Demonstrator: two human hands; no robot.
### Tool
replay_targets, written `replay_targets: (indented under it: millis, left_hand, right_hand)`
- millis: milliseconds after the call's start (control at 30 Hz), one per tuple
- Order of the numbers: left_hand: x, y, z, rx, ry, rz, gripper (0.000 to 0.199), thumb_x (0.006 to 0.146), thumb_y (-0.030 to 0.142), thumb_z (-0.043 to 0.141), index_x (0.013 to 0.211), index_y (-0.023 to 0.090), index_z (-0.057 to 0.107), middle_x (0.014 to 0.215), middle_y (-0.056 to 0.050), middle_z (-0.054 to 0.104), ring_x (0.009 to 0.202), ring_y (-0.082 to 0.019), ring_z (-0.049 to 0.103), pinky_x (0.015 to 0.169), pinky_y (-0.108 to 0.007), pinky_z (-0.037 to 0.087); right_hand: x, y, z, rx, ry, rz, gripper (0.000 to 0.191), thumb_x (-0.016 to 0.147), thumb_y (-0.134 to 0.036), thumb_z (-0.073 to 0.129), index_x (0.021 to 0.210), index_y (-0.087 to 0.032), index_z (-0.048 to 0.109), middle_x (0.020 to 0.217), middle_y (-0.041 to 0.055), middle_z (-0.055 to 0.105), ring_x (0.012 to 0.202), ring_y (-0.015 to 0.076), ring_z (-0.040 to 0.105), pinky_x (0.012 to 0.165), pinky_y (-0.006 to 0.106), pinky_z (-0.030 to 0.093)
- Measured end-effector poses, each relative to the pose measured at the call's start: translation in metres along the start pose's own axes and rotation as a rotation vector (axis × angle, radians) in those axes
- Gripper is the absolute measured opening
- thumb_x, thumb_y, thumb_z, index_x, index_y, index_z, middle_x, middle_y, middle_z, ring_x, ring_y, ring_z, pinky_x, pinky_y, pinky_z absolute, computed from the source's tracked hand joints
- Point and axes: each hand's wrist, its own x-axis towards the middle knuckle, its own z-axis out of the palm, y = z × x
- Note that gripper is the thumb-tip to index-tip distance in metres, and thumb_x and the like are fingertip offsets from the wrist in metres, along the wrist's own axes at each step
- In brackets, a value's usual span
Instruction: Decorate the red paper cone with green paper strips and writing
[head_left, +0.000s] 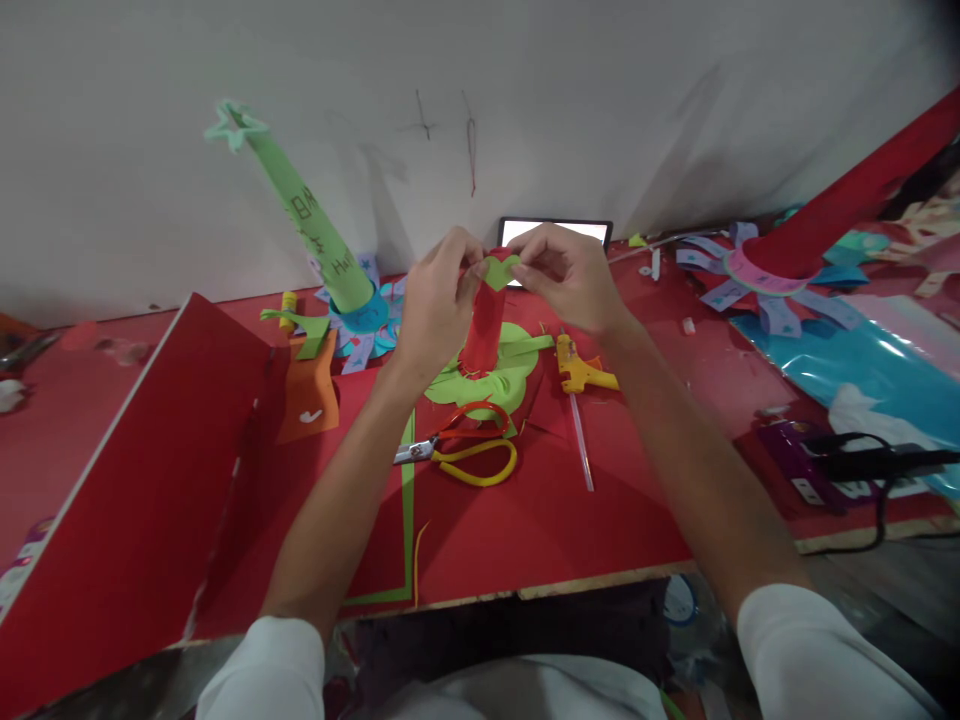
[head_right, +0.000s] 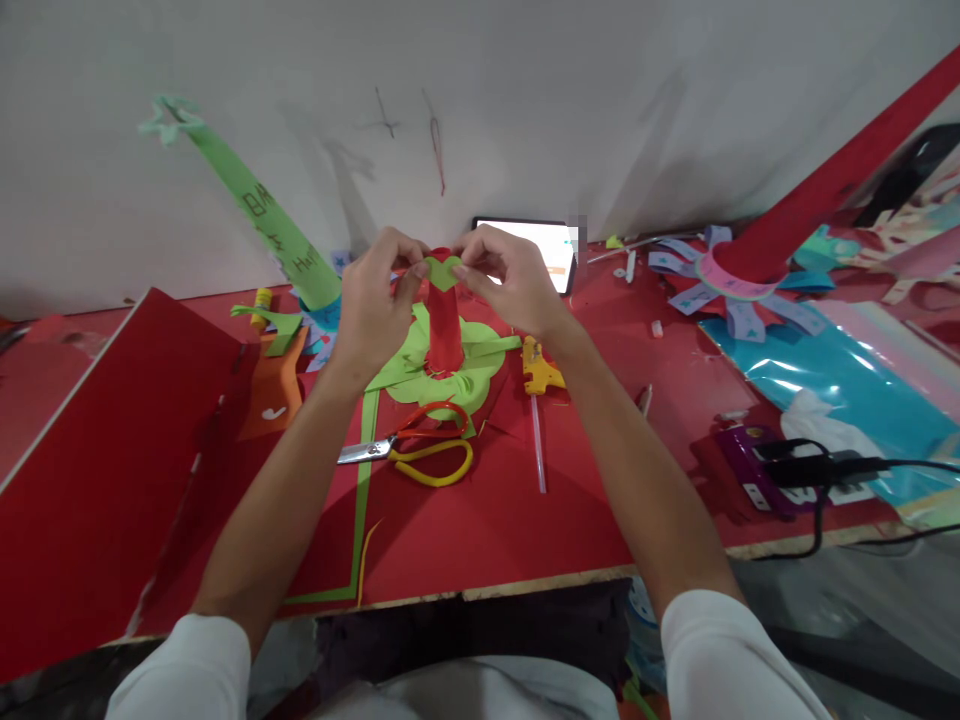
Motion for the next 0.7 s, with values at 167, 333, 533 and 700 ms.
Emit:
replay_targets:
  millis: [167,333,533,700]
  left_hand:
    - [0.0002,0.0008,-0.0005,0.036,-0.004,0.003,0.019,0.103,0.041,0.057,0.092,0.026,0.056,0.092,-0.002,0.066,0.088,-0.02,0.066,0.085,-0.04,0.052]
    - [-0.0003,0.0013,0.0001,0.008,0.012,0.015,0.018,0.103,0.041,0.057,0.093,0.026,0.059,0.09,-0.002,0.066,0.09,-0.019,0.067,0.087,-0.039,0.053]
    - [0.0015,0.0034,-0.0014,0.027,0.005,0.007,0.019,0.103,0.038,0.057,0.089,0.025,0.056,0.085,-0.001,0.064,0.082,-0.018,0.063,0.081,-0.038,0.05]
    - [0.0018,0.0064,-0.0022,0.012,-0.001,-0.004,0.011,0.099,0.027,0.061,0.089,0.025,0.057,0.087,0.0,0.064,0.081,-0.017,0.062,0.08,-0.036,0.051]
  right_hand:
    - [-0.0004,-0.0003,-0.0007,-0.013,-0.002,0.008,0.027,0.089,-0.044,0.076,0.08,-0.024,0.06,0.1,0.0024,0.069,0.098,0.0186,0.068,0.094,0.038,0.061]
    - [-0.0002,-0.0013,-0.0011,-0.024,0.0,0.027,0.027,0.088,-0.043,0.077,0.08,-0.024,0.06,0.099,0.0025,0.069,0.1,0.0193,0.067,0.094,0.04,0.061]
    - [-0.0004,-0.0015,0.0009,-0.005,0.006,0.011,0.025,0.09,-0.041,0.076,0.08,-0.024,0.06,0.099,0.0022,0.069,0.094,0.0174,0.067,0.091,0.037,0.061]
    - [-0.0009,-0.0039,0.0056,0.03,0.015,0.023,0.024,0.09,-0.039,0.075,0.08,-0.024,0.059,0.097,0.0019,0.068,0.088,0.0154,0.066,0.087,0.035,0.061]
